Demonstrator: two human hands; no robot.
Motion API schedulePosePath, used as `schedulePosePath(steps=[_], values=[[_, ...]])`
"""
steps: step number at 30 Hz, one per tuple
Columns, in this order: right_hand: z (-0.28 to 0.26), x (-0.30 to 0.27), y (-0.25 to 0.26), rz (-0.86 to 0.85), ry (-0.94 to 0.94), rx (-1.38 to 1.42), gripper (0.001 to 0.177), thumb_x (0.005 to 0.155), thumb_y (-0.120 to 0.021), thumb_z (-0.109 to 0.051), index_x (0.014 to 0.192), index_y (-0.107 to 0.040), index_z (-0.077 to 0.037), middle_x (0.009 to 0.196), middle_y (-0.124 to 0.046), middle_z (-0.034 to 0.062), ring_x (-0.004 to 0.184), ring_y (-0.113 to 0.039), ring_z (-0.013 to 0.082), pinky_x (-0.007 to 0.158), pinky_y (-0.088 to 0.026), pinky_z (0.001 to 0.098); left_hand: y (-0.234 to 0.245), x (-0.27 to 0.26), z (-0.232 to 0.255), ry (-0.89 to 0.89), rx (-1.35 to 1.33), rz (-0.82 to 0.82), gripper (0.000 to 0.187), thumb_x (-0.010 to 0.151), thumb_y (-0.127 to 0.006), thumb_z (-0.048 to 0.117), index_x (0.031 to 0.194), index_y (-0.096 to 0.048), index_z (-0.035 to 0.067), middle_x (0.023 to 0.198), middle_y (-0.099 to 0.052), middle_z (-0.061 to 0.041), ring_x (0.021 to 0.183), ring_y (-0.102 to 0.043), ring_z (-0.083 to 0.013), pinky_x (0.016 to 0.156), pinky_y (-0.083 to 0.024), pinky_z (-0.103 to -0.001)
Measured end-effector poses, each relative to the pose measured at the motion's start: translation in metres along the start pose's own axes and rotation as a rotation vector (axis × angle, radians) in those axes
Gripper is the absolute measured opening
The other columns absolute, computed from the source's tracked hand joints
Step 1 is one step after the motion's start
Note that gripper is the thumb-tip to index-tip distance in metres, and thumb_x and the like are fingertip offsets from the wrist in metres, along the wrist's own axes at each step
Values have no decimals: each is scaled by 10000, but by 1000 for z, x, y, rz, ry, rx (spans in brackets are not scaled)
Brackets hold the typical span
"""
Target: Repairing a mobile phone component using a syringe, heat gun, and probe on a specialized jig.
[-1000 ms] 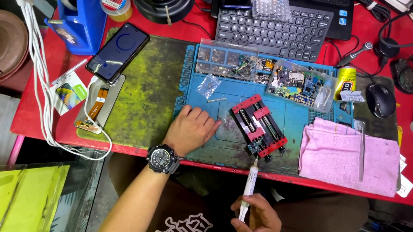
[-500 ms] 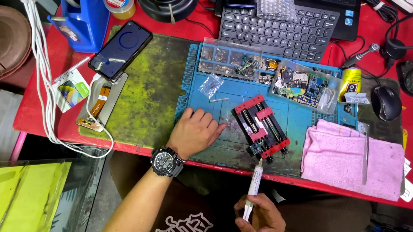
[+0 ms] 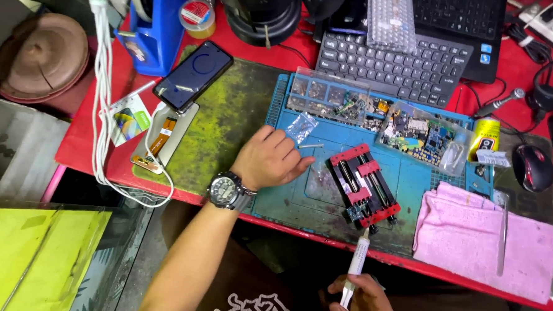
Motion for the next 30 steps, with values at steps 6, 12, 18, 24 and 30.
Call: schedulePosePath(steps=[6,12,18,24,30], values=[[10,-4,11,47,-25,-24,664,763,-855,39,1366,-585,-22,996,-648,204,888,-784,313,816,-649,326,-28,-16,16,1,-140,42,545,1088,-520,382,597,-463,150,572,-386,16,566,-370,-163,602,-320,-312],[17,0,5,-19,-37,87,662,782,-836,93,1380,-564,16,1004,-668,239,915,-754,344,853,-626,391,-29,-15,4,220,-234,21,551,1078,-522,383,601,-436,122,579,-414,-16,567,-409,-196,547,-317,-343],[-2,16,-26,20,-70,202,580,818,-764,133,1355,-559,58,993,-621,284,913,-691,358,686,-611,357,-30,-15,4,239,-250,-24,517,1045,-604,327,597,-448,121,575,-430,-18,547,-456,-217,526,-338,-365],[-41,30,-30,138,67,78,494,851,-808,-12,1289,-601,84,927,-652,240,825,-708,310,754,-604,375,-54,-20,-4,353,-243,-225,234,994,-628,246,836,-596,76,775,-559,-77,748,-556,-299,622,-452,-433],[-44,33,-35,140,42,115,493,859,-819,-14,1292,-603,76,930,-618,216,839,-684,309,799,-580,377,-61,-20,-8,381,-176,-329,152,965,-636,209,971,-662,59,956,-606,-93,891,-558,-307,729,-447,-422]])
Point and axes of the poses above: each hand's wrist, its own x-axis towards the middle knuckle, its own y-axis out of the back of the hand, z = x × y, the point moved 10 cm from there along x, towards the middle knuckle
